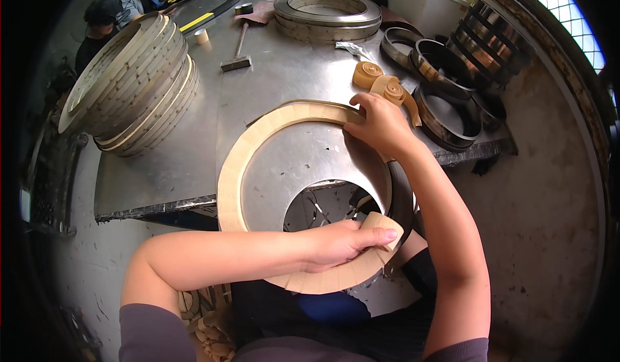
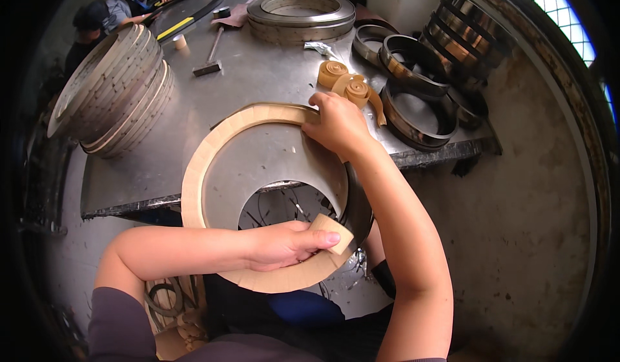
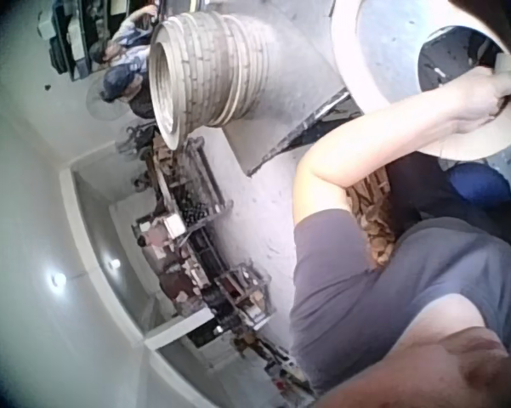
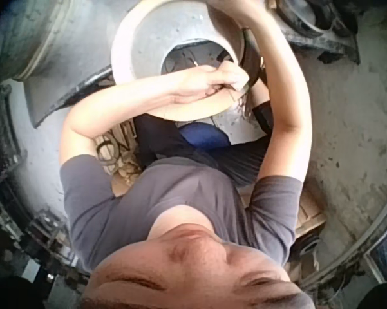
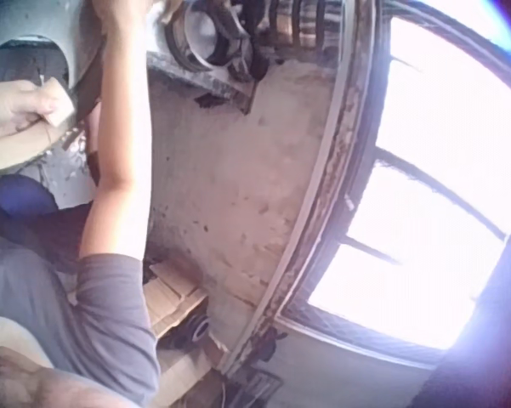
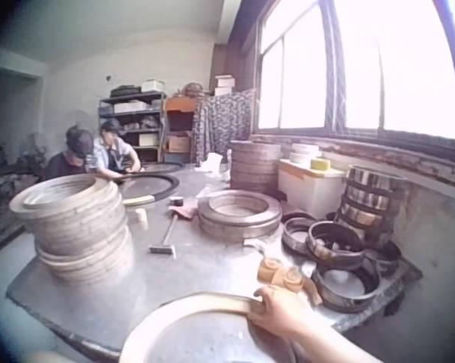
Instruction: The person applies adhesive lining to circular metal frames.
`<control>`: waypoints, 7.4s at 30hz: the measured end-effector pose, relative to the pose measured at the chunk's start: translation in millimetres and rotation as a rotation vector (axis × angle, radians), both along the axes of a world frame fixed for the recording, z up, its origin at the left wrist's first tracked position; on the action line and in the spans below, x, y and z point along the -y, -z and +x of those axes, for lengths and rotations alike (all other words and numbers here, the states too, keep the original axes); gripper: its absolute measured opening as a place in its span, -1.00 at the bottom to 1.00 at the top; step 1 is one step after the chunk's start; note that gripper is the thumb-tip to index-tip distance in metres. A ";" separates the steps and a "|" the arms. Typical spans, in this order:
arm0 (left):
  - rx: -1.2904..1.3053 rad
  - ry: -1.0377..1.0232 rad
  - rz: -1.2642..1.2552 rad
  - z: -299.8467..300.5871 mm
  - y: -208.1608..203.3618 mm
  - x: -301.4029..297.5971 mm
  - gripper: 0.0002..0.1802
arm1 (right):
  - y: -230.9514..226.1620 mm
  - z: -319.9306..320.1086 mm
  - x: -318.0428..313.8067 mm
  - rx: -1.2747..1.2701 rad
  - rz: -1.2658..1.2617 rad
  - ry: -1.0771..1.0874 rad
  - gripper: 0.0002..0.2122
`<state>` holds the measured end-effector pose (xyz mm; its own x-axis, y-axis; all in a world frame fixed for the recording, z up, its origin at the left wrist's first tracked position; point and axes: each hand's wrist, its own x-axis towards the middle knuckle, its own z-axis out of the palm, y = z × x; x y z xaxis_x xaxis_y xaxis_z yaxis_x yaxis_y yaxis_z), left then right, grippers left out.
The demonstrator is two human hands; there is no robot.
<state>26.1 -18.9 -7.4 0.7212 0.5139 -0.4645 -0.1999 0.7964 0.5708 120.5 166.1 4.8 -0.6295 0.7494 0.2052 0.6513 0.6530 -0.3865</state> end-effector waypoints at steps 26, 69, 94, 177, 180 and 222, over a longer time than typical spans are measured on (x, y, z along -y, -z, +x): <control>-0.746 0.171 0.435 -61.8 -35.3 4.1 -0.55 | 137.7 29.4 252.4 -0.975 -0.551 0.258 -0.55; -1.011 -0.150 1.425 -14.7 3.4 48.3 -0.64 | 122.7 28.8 255.4 -0.920 -0.412 0.348 -0.73; -0.838 -0.085 1.045 -17.1 -20.4 54.9 -0.59 | 76.8 83.6 288.2 -0.619 0.107 0.353 -0.70; -0.607 -0.287 0.319 -11.8 12.4 4.4 -0.49 | 70.8 112.2 206.6 -0.900 0.103 0.434 -0.76; -0.708 -0.226 0.309 -4.0 16.1 -3.8 -0.51 | 104.0 119.1 208.8 -0.860 -0.517 0.403 -0.77; -0.026 -0.121 0.084 -1.1 3.1 2.9 -0.50 | 12.2 -35.8 -13.2 0.079 0.299 -0.143 -0.70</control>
<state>25.0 -21.8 -10.5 0.6397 0.6345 -0.4339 -0.2758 0.7164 0.6409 84.7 179.4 -7.4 -0.7465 0.5667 0.3487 0.5655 0.8165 -0.1164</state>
